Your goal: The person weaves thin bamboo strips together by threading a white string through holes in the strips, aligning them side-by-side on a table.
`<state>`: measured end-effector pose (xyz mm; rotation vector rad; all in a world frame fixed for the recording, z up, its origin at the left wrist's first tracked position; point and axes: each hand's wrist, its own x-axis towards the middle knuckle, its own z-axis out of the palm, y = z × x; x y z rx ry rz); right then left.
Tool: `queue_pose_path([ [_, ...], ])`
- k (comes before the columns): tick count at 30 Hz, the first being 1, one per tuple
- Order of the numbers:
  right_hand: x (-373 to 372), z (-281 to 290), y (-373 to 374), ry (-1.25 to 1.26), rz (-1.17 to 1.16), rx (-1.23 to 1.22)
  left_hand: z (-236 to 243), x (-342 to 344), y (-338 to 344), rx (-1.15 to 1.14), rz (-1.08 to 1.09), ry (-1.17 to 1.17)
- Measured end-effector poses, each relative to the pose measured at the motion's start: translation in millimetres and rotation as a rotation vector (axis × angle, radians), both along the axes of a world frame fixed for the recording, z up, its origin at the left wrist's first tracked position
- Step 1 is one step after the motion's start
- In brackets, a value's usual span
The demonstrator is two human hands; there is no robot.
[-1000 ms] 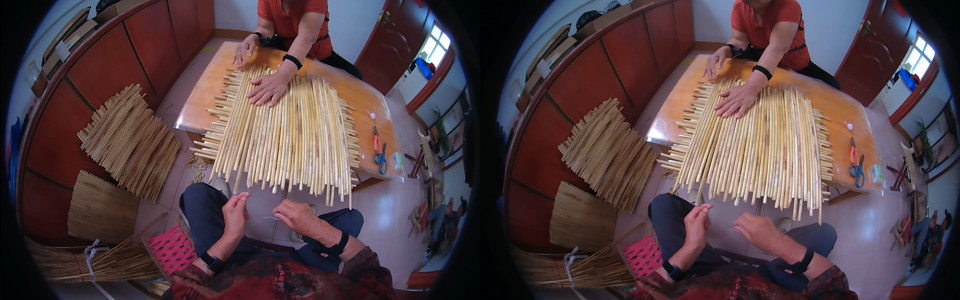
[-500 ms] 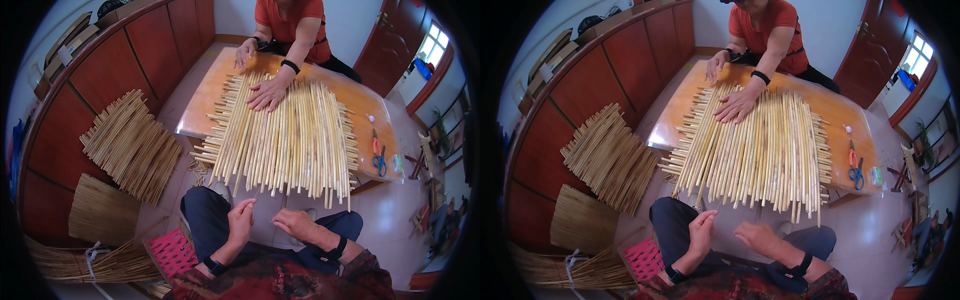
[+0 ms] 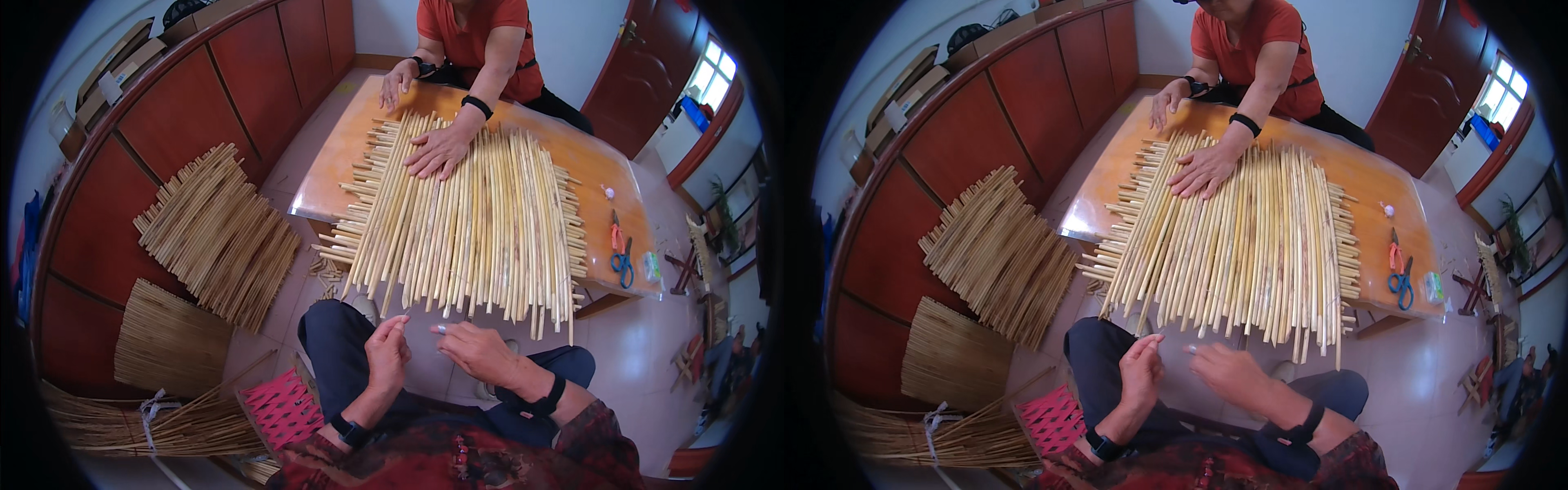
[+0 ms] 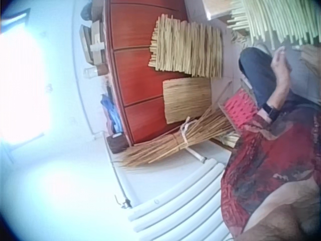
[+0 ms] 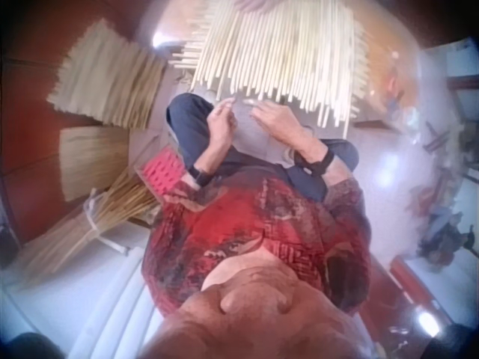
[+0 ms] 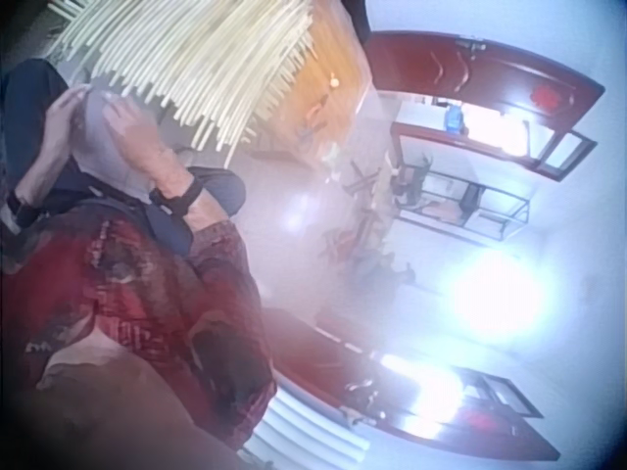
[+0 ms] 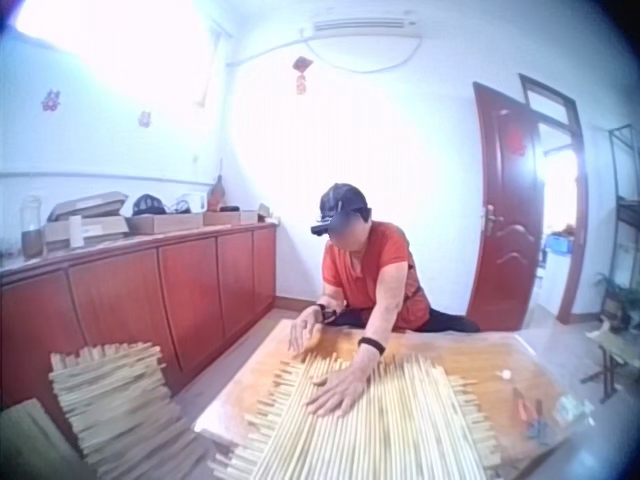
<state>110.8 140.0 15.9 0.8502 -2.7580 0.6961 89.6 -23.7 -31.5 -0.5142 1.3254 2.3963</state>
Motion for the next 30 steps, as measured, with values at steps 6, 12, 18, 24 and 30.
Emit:
queue_pose_path([
  [6, -35, 3, -5, 0.002, 0.042, 0.281, 9, -3, 4, 0.046, 0.003, 0.019],
  [12, -52, 8, 0, 0.1, 0.187, 0.409, 11, 2, 4, 0.14, -0.032, -0.049],
  [18, -58, 12, 3, 0.106, 0.267, 0.47, 14, -3, 7, 0.146, -0.084, -0.007],
  [24, -56, 2, 11, 0.087, 0.195, 0.284, 12, -13, 1, 0.231, -0.098, -0.063],
  [30, -43, -1, 8, -0.012, 0.118, 0.137, -9, -13, -19, 0.091, -0.233, -0.067],
])
